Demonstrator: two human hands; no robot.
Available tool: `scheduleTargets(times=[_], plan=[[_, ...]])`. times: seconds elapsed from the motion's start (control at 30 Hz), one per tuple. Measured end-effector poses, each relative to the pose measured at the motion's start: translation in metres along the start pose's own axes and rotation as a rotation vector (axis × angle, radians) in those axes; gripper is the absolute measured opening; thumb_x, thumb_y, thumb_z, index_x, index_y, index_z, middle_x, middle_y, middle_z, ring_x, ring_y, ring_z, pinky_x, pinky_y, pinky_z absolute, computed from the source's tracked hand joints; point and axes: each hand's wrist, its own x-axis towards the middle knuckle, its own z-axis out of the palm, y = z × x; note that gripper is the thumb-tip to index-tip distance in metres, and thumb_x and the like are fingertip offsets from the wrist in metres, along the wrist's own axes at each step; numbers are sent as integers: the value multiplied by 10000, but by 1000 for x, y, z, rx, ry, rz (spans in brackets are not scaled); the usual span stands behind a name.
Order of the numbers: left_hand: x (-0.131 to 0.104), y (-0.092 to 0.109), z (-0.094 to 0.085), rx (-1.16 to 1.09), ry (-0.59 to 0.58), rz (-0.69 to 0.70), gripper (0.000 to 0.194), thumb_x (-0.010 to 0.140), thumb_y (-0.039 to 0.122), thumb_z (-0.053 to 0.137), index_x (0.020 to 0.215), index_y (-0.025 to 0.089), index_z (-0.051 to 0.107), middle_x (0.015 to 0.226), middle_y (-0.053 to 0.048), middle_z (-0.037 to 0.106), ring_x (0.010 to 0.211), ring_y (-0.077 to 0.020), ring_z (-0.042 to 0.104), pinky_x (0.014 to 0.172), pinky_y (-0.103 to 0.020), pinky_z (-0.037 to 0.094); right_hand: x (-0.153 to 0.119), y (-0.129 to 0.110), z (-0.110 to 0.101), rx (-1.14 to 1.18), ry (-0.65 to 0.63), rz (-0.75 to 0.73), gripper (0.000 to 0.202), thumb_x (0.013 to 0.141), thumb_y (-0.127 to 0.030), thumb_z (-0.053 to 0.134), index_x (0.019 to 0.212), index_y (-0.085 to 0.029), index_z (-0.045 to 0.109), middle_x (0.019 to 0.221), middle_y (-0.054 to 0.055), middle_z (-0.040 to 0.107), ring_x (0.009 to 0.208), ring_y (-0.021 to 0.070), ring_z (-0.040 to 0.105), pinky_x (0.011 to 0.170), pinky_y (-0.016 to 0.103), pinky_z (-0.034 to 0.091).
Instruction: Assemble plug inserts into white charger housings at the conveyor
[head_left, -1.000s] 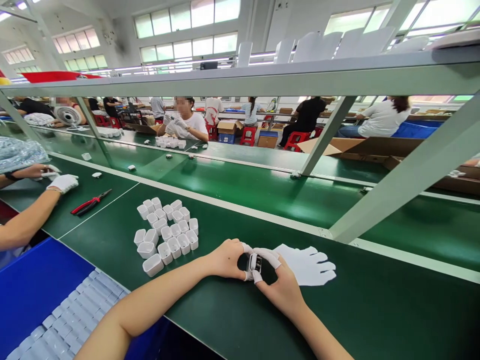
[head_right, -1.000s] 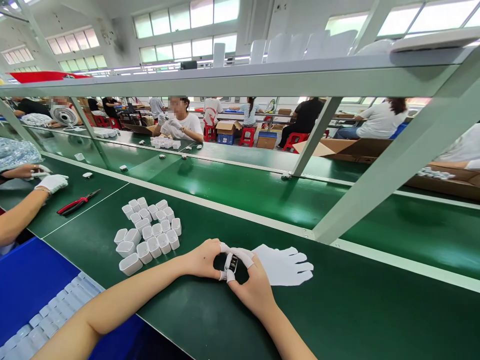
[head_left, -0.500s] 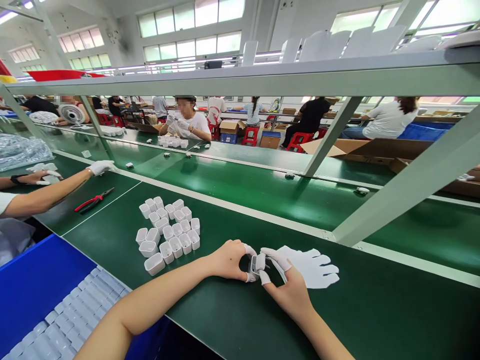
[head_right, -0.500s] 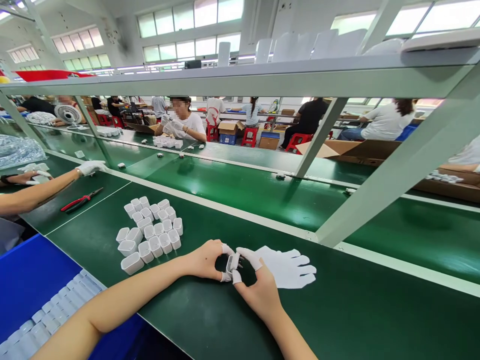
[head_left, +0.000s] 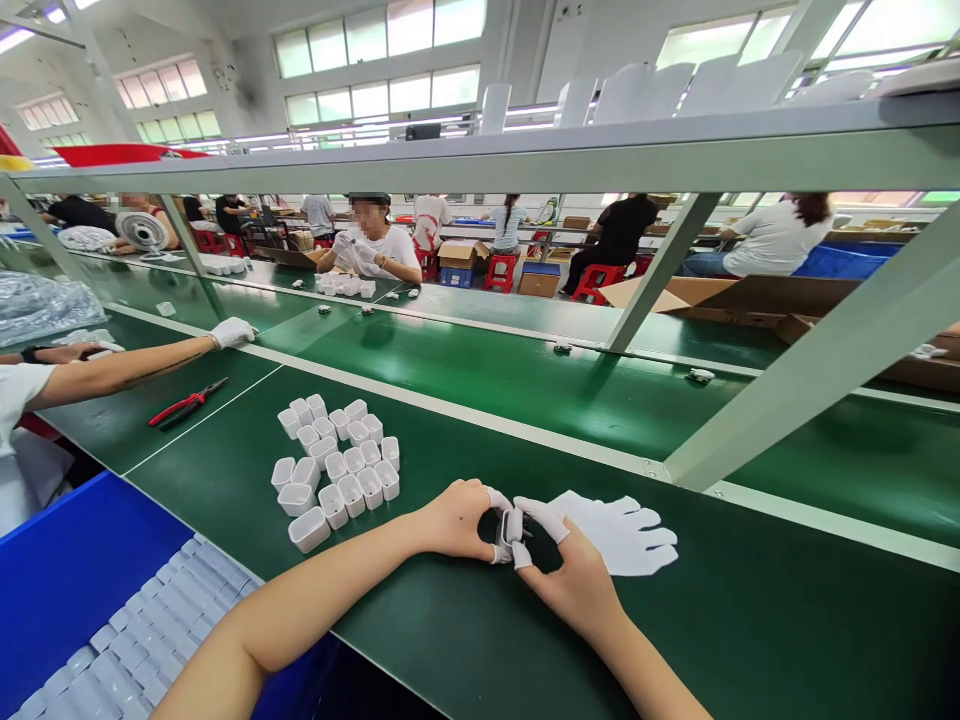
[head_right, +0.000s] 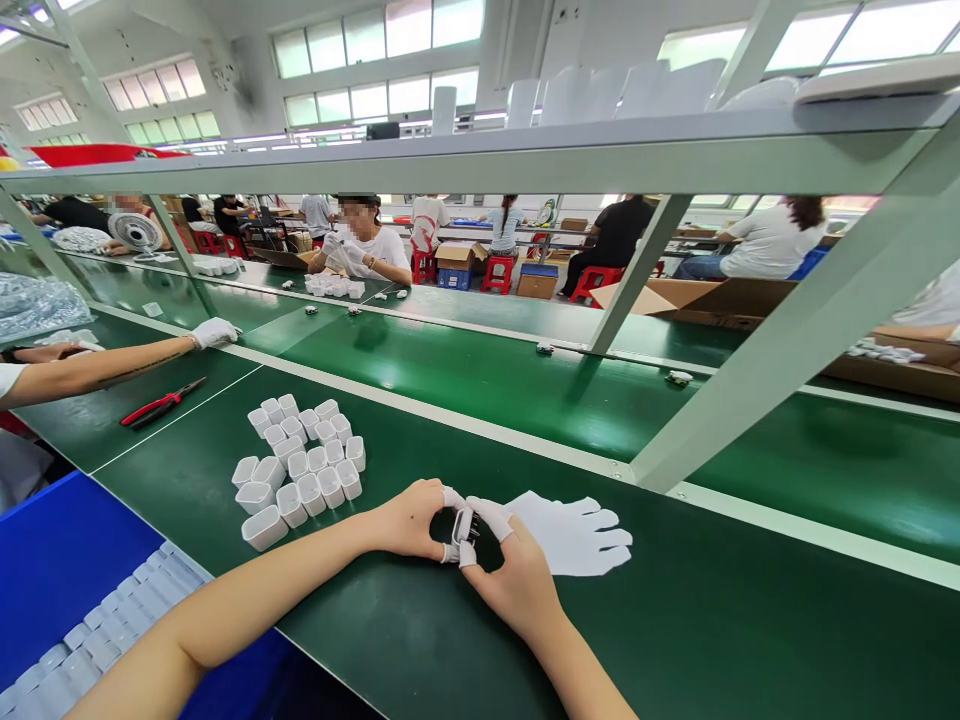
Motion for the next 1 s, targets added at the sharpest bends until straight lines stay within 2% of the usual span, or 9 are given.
scheduleTargets(times=[0.23, 0.53, 0.8, 1.0], plan=[[0, -1, 0, -8, -6, 0, 407, 674, 427, 720, 1013, 235, 604, 958, -13, 673, 888, -213, 589, 838, -331, 437, 1, 0, -1, -3, -56, 38, 457, 794, -235, 545, 1248, -249, 499, 1125, 60, 650, 1005, 243, 643, 864, 396, 554], [0, 2, -2, -5, -22, -10, 349, 676, 408, 713, 957, 229, 607, 920, -12, 667, 874, -215, 580, 822, -326, 434, -1, 5, 5, -12, -26, -18, 466, 819, -259, 542, 1281, -250, 484, 1163, 75, 631, 1057, 261, 619, 888, 427, 539], [0, 2, -2, 16, -13, 1, 354, 686, 411, 702, 971, 226, 604, 906, -17, 658, 857, -213, 573, 793, -321, 436, 5, -4, -2, -8, -53, -24, 473, 769, -202, 535, 1240, -246, 515, 1139, 68, 635, 1037, 250, 620, 876, 411, 545], [0, 2, -2, -2, -27, -27, 390, 673, 414, 720, 994, 227, 601, 934, -19, 655, 877, -217, 576, 818, -326, 435, 6, -6, -4, -15, -68, -30, 446, 795, -251, 540, 1241, -234, 547, 1154, 92, 630, 1050, 271, 616, 865, 423, 553]])
